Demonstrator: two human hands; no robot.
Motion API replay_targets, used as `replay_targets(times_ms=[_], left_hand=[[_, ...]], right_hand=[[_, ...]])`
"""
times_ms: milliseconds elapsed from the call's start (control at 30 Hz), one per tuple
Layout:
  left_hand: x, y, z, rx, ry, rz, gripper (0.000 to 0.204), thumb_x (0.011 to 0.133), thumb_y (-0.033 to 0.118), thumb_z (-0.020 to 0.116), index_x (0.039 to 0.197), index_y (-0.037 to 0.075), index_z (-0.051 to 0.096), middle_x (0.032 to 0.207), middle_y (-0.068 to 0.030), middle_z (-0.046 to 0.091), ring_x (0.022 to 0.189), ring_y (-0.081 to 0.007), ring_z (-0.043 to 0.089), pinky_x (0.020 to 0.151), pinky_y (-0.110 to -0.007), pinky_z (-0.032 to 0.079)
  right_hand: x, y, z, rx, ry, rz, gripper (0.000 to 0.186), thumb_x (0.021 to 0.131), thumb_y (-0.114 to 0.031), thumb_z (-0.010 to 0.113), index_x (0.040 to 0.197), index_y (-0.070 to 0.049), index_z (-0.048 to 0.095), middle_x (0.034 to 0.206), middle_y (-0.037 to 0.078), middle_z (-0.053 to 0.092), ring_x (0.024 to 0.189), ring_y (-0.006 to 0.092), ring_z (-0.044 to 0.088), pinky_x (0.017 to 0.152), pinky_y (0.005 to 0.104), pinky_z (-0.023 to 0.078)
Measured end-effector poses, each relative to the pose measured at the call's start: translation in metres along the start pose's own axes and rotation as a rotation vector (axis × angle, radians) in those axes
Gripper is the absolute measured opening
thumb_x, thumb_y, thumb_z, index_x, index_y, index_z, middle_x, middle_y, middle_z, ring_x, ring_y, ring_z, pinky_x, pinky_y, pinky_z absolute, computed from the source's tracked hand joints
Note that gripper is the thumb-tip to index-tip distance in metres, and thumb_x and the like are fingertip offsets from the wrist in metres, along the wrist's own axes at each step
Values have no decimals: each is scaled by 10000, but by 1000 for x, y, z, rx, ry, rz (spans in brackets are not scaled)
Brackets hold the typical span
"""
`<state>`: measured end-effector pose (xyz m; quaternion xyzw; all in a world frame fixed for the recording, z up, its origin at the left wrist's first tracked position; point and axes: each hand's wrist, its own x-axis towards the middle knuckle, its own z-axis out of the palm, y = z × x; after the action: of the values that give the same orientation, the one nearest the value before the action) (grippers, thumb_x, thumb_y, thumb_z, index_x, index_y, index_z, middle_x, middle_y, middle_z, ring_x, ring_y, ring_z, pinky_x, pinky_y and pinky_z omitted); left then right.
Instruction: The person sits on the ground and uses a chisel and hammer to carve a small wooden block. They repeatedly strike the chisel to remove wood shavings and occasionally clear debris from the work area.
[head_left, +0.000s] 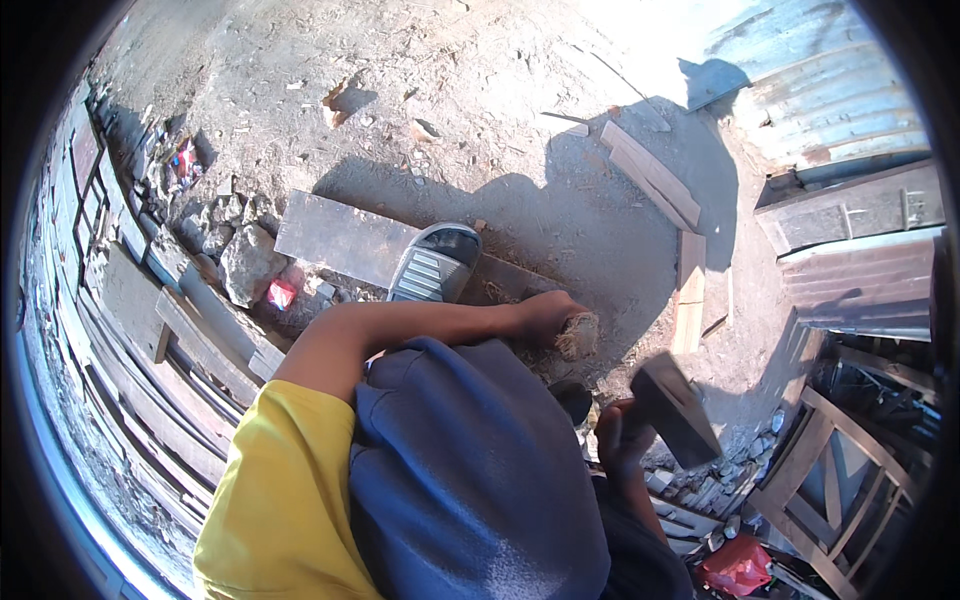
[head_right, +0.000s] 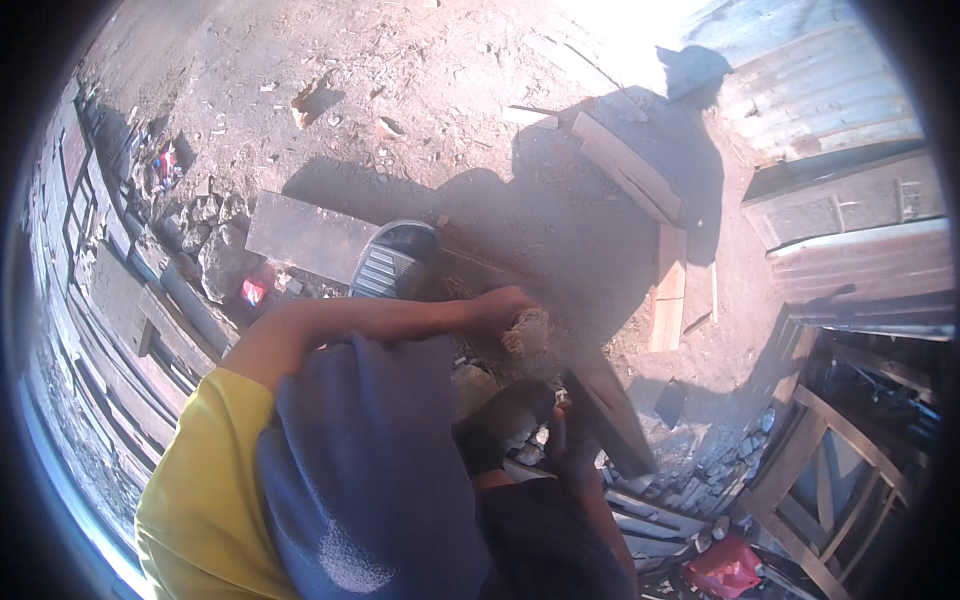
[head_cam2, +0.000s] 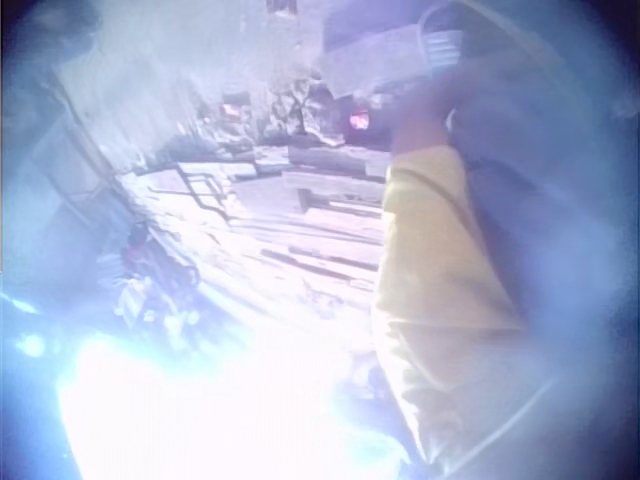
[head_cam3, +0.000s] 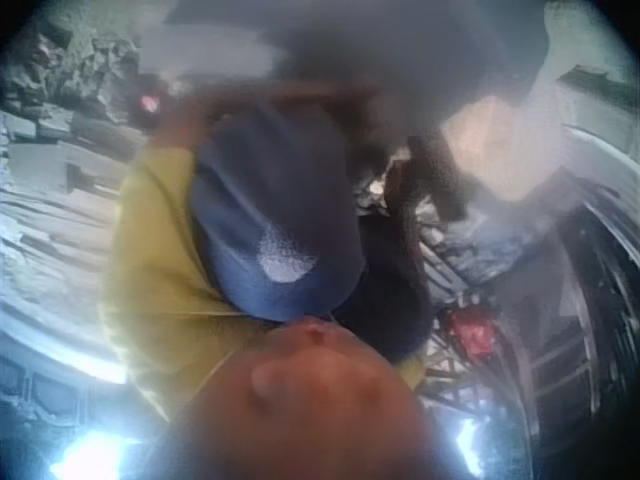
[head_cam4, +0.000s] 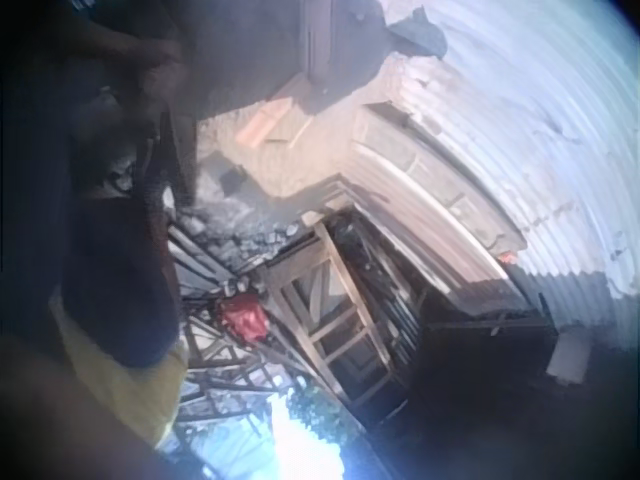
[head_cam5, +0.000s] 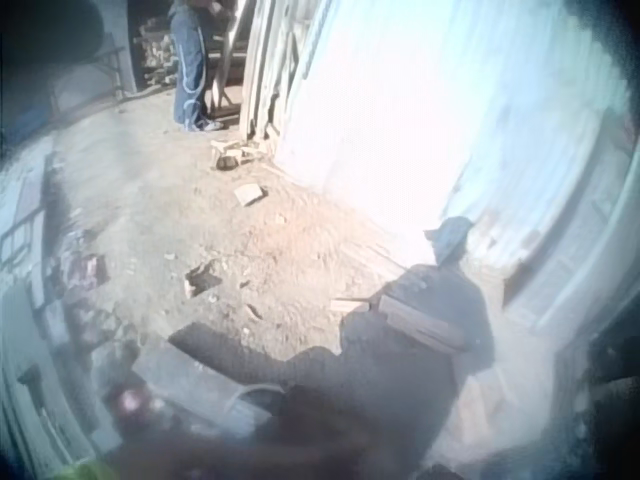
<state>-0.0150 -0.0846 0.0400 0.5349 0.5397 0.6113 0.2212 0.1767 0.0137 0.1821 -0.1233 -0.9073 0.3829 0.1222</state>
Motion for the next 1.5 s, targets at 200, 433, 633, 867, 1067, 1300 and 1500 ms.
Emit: replay_targets(times_ms=[200, 433, 633, 867, 1067, 1300, 1500], left_hand=[[1, -10, -8, 0, -53, -50, 260, 584, 150, 714, 763, 40, 560, 697, -138, 600, 625, -312, 587, 589, -350, 460], [-31, 12, -54, 312, -71, -315, 224, 702, 157, 716, 832, 52, 566, 769, -68, 574, 720, -206, 565, 671, -307, 453], [-66, 31, -76, 373, 9, -489, 268, 756, 176, 717, 968, 75, 588, 866, -63, 593, 843, -203, 579, 786, -310, 450], [-46, 26, -73, 196, 77, -576, 173, 771, -13, 647, 919, 44, 579, 1015, -106, 617, 975, -180, 582, 877, -312, 450], [-15, 39, -72, 271, -72, -625, 158, 770, -25, 642, 901, 40, 581, 991, -101, 633, 966, -167, 592, 862, -306, 463], [-12, 33, -74, 333, -119, -553, 123, 749, -18, 657, 847, 34, 604, 939, -86, 654, 919, -154, 606, 836, -300, 471], [-14, 31, -71, 282, -44, -636, 169, 757, -4, 651, 908, 32, 584, 950, -88, 652, 924, -158, 604, 832, -303, 470]], right_hand=[[-6, -1, 7, 94, -248, 667, 282, 861, -249, 597, 933, 19, 540, 568, 59, 532, 491, 174, 558, 470, 319, 421], [-35, 61, 23, 685, 54, 1077, 316, 890, -340, 552, 831, -39, 474, 578, 43, 502, 408, 127, 494, 372, 267, 404], [-73, 125, 39, 1009, 245, 1327, 347, 882, -384, 544, 823, -49, 473, 565, 55, 477, 394, 158, 477, 363, 310, 411], [-70, 143, 43, 1211, 279, 1448, 374, 862, -410, 560, 828, -45, 488, 582, 36, 476, 413, 129, 467, 390, 296, 403], [-65, 150, 45, 1212, 260, 1480, 368, 854, -412, 574, 828, -53, 496, 584, 29, 478, 417, 124, 463, 399, 291, 408], [-66, 154, 52, 1263, 300, 1489, 366, 852, -417, 578, 828, -60, 502, 589, 25, 480, 422, 121, 464, 402, 282, 408], [-62, 155, 56, 1219, 262, 1494, 366, 850, -417, 581, 828, -60, 501, 589, 24, 481, 423, 125, 465, 404, 284, 407]])
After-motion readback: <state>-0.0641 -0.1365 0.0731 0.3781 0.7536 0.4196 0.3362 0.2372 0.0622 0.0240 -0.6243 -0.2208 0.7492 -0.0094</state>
